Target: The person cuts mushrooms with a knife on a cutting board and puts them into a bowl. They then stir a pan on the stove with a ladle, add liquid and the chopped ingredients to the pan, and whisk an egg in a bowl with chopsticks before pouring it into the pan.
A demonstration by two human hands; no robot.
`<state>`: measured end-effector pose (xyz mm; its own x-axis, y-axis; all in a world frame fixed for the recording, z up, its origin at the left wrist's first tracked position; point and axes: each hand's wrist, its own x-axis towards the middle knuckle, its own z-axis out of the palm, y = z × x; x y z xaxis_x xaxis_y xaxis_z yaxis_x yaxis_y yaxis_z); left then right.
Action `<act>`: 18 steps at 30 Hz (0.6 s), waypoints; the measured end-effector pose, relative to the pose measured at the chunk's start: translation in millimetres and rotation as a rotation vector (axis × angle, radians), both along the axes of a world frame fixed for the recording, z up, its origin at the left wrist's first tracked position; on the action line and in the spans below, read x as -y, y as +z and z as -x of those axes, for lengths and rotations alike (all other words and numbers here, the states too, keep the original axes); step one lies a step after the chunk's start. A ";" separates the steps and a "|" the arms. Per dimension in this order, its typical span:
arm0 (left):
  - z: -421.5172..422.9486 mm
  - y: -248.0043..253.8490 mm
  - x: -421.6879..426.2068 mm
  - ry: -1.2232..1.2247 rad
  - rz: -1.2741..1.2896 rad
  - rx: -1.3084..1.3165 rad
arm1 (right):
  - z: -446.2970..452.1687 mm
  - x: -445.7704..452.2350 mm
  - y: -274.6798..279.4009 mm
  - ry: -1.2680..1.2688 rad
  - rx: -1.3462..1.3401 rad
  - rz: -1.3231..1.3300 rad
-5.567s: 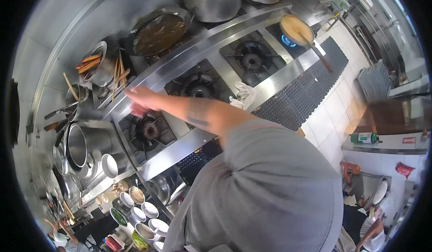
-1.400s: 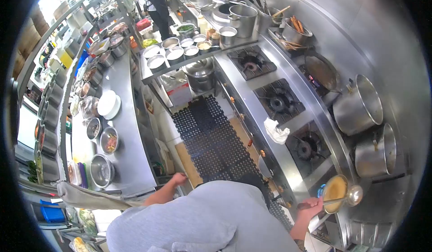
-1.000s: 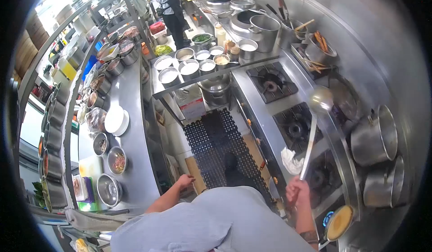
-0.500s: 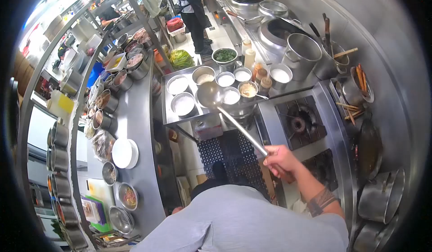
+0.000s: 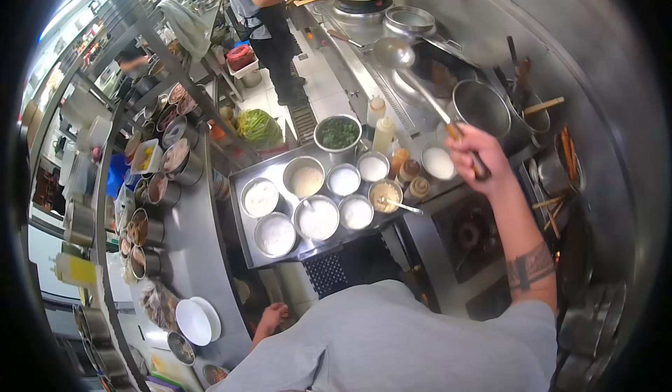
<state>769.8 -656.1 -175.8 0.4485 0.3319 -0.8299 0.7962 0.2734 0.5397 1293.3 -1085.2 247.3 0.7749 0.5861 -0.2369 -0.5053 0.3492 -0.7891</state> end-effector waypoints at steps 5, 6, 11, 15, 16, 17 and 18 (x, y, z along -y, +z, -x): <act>-69.6 27.0 -10.4 0.129 -0.127 -0.057 | -251.6 -32.0 -29.9 -0.195 0.172 0.337; -80.8 38.7 -2.4 0.142 -0.144 -0.112 | -298.8 -42.2 -34.8 -0.253 0.227 0.428; -181.8 151.9 60.2 -0.198 -0.350 -0.501 | -520.0 -76.0 -82.1 -0.292 0.522 0.984; -127.8 94.2 63.3 -0.095 -0.290 -0.492 | -635.9 -97.1 -123.4 -0.347 0.660 1.349; -136.0 95.4 64.1 -0.120 -0.290 -0.508 | -654.8 -101.6 -135.3 -0.341 0.655 1.345; -153.5 100.0 60.5 -0.153 -0.301 -0.511 | -673.6 -108.0 -146.9 -0.352 0.701 1.425; -169.7 102.0 56.0 -0.190 -0.310 -0.508 | -687.6 -115.0 -149.0 -0.365 0.751 1.503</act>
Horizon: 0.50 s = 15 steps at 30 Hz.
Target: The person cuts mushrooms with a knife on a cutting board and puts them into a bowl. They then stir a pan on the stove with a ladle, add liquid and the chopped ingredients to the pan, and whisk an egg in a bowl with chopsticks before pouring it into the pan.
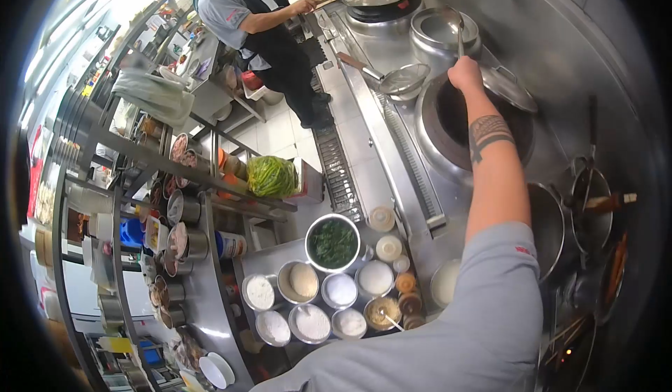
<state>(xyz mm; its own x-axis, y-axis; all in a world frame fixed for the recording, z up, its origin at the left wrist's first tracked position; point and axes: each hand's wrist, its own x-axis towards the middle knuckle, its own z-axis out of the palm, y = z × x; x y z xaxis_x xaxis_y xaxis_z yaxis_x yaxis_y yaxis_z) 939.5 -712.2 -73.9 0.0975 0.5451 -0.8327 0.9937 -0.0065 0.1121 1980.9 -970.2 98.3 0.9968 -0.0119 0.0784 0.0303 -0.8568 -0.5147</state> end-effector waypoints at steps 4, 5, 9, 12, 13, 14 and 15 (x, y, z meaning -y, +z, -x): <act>-60.2 9.1 -22.3 -0.129 -0.014 0.005 | -51.1 -18.2 -22.7 -0.041 -0.001 0.040; -70.8 12.6 -25.4 -0.150 -0.019 0.006 | -64.2 -22.0 -28.3 -0.056 -0.009 0.023; -95.0 24.4 -29.8 -0.202 -0.034 0.001 | -137.3 -36.2 -70.9 -0.061 0.056 -0.085; -101.1 30.7 -29.4 -0.227 -0.039 -0.006 | -185.5 -31.9 -71.5 -0.040 -0.408 -1.007; -101.0 31.6 -28.5 -0.238 -0.038 -0.012 | -195.6 -28.2 -71.0 -0.039 -0.450 -1.291; -100.2 33.4 -26.3 -0.249 -0.036 -0.018 | -200.2 -21.1 -66.8 -0.043 -0.487 -1.573; -99.1 34.1 -25.1 -0.257 -0.033 -0.021 | -188.4 -14.6 -49.1 -0.090 -0.521 -1.674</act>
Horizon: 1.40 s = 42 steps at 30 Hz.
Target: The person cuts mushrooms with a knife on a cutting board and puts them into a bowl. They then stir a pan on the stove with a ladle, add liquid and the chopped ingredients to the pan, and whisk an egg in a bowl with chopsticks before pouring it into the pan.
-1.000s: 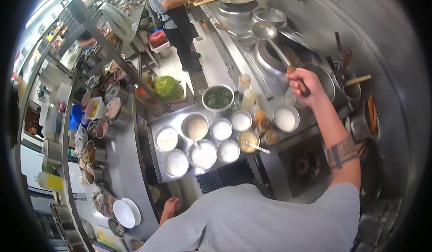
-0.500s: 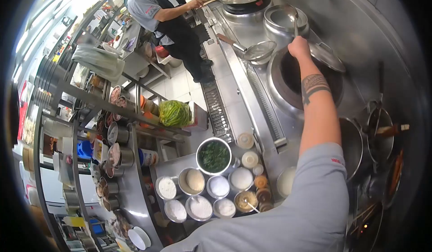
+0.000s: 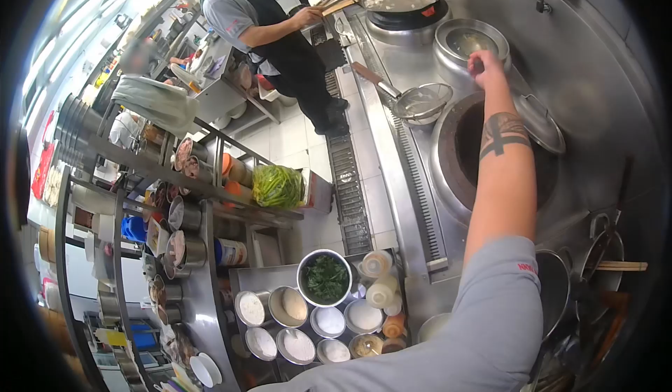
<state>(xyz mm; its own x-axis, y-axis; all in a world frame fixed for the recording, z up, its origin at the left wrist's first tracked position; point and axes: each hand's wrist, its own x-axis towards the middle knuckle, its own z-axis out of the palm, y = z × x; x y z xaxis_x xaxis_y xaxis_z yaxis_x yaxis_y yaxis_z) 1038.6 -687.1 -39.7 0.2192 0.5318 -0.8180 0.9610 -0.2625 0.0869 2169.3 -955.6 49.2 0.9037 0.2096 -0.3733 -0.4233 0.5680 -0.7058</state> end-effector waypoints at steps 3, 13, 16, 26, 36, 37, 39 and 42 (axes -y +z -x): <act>4.7 -0.9 1.3 -0.023 0.008 -0.011 | 14.4 23.6 16.1 -0.076 -0.001 -0.098; 27.5 -5.8 4.7 -0.083 0.007 -0.016 | 0.0 103.9 16.8 0.002 0.118 -0.916; 33.9 -5.7 6.2 -0.097 0.006 -0.014 | 17.6 86.9 45.3 0.137 0.145 -0.672; 52.1 -3.2 23.0 -0.137 -0.003 0.008 | 52.6 -2.0 20.5 0.136 0.482 1.653; 92.3 -8.2 53.7 -0.227 0.008 0.069 | 19.6 52.1 -3.4 0.026 0.113 -0.373; 98.5 -9.2 55.3 -0.248 0.010 0.079 | 20.0 61.4 3.9 0.007 0.125 -0.432; 111.9 -11.9 58.3 -0.303 0.005 0.108 | 29.0 76.7 18.4 -0.012 0.169 -0.439; 126.6 -20.5 59.2 -0.440 -0.014 0.168 | 24.9 103.8 32.3 0.021 0.343 -0.979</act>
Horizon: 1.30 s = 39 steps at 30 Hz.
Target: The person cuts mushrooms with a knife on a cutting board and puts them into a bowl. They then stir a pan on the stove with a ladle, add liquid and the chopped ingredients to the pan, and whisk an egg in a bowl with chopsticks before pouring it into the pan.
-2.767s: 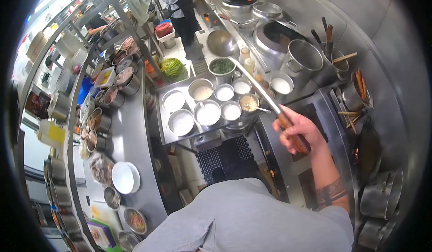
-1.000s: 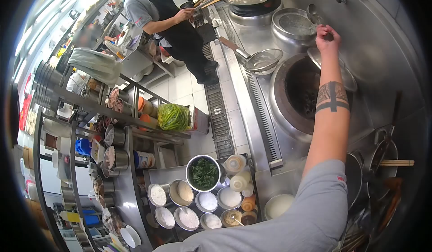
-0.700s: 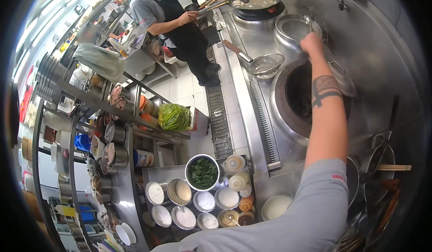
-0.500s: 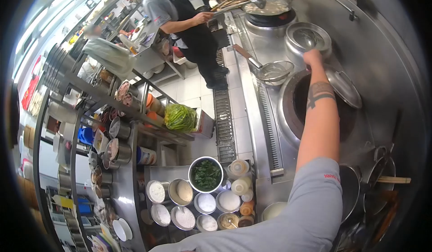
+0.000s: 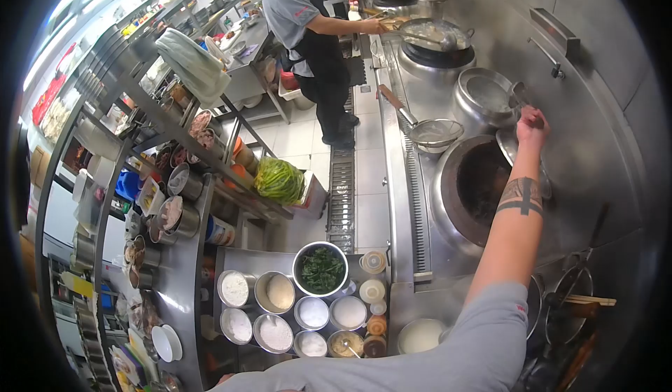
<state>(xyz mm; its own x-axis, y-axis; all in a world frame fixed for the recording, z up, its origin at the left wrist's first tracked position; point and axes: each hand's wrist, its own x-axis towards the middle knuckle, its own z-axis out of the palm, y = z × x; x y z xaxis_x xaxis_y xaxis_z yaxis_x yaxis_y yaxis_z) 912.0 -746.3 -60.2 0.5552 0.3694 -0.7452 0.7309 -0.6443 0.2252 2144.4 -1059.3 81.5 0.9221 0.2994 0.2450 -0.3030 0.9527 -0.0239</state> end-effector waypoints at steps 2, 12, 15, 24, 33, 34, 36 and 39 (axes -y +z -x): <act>3.4 -5.2 0.7 0.027 -0.018 0.078 | 10.3 4.8 19.7 -0.016 0.070 -0.067; -32.0 -9.1 -37.6 0.776 0.247 0.065 | 209.7 -56.7 121.3 0.190 0.025 0.806; 15.6 -65.8 -67.7 0.539 0.491 0.427 | 257.5 -52.9 147.4 -0.044 0.123 0.953; 41.8 -113.1 -118.7 0.320 0.516 0.183 | 633.1 6.3 179.0 -0.073 0.090 1.432; 58.3 -131.7 -137.5 -0.460 0.483 0.042 | 961.3 66.7 106.3 -0.342 -0.118 1.949; 47.2 -116.6 -127.5 -0.510 0.494 0.031 | 992.4 87.2 82.6 -0.318 -0.082 2.057; 12.2 -86.6 -97.5 -0.567 0.497 0.023 | 1057.4 83.0 74.7 -0.384 -0.168 2.067; -39.6 -65.5 -40.0 -0.680 0.604 -0.073 | 1103.6 94.6 48.3 -0.226 -0.309 2.178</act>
